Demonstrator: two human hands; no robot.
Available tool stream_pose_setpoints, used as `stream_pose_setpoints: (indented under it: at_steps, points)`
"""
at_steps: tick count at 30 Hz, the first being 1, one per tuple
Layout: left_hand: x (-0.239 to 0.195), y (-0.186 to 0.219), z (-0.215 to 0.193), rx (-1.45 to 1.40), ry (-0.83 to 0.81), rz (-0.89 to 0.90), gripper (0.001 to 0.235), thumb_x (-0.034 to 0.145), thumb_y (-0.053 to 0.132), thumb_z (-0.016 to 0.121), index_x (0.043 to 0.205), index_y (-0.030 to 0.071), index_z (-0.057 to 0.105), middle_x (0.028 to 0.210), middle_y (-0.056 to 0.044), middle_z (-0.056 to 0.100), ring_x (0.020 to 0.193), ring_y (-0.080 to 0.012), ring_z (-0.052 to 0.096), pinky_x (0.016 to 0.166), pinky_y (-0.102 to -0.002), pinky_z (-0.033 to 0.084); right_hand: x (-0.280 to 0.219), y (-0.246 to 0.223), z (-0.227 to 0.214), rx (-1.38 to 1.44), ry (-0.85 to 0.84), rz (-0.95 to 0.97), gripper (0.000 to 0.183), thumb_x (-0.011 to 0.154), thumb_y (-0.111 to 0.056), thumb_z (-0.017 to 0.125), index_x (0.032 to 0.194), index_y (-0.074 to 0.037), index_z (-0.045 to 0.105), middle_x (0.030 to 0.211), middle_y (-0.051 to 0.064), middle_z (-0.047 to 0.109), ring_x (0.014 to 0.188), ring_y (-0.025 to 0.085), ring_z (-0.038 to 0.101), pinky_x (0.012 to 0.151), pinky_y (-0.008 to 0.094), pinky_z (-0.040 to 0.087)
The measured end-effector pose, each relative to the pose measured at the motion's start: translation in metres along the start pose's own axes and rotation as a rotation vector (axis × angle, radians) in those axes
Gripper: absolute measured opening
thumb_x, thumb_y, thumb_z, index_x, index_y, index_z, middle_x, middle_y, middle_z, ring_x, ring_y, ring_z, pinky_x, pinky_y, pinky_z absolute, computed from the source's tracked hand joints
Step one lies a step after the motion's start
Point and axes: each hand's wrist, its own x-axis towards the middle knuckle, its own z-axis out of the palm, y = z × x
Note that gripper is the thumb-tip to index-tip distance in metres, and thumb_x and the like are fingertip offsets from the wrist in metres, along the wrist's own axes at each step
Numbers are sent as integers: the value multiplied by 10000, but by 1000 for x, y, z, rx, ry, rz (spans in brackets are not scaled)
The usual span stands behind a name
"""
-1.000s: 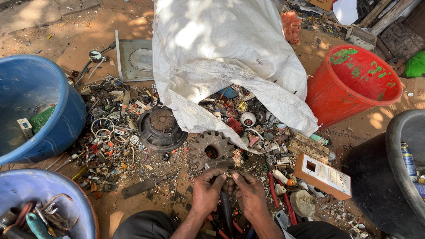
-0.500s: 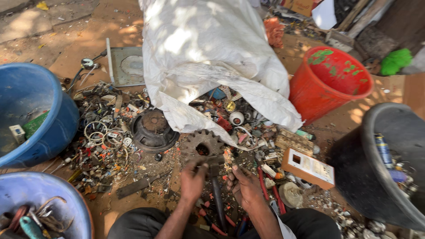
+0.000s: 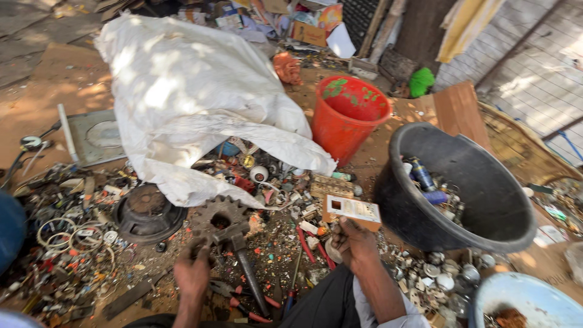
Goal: The person sits on the ground and uses a hammer to repeatedly strike a metal gear-like component, attempting to break it apart or remove parts. The person handles the gear with both hands, repositioning it between strikes, and occasionally picks up small fragments from the surrounding debris.
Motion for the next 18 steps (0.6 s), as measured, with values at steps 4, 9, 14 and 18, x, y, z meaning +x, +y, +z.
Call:
stream_pose_setpoints:
  at_steps: [4, 9, 14, 18]
  points:
    - [-24, 4, -26, -87, 35, -83, 398, 977, 68, 618, 1366, -13, 609, 873, -226, 730, 696, -255, 694, 645, -356, 585, 5, -73, -32, -155, 207, -153, 195, 984, -187, 636, 878, -24, 650, 708, 71, 613, 601, 186, 572, 543, 337, 508]
    - [-49, -8, -41, 150, 36, -102, 425, 944, 99, 634, 1357, 1, 635, 850, -153, 769, 727, -210, 733, 708, -352, 604, 36, -177, -57, 289, 446, -274, 250, 1027, -257, 583, 952, -34, 668, 745, 66, 670, 616, 127, 606, 527, 255, 527]
    - [-38, -11, -22, 300, 0, 8, 454, 912, 151, 673, 1345, 18, 647, 936, -150, 788, 794, -202, 743, 755, -375, 598, 77, -98, -14, -164, 212, -165, 145, 933, -99, 601, 1054, -27, 634, 837, 111, 717, 593, 161, 571, 466, 246, 422]
    - [-23, 1, 5, 429, -46, 11, 491, 911, 173, 664, 1393, 92, 612, 1109, -143, 724, 815, -224, 748, 767, -380, 599, 110, 23, 49, -1105, -232, -38, 303, 941, -279, 703, 1139, -51, 726, 873, 121, 729, 668, 228, 673, 663, 388, 579]
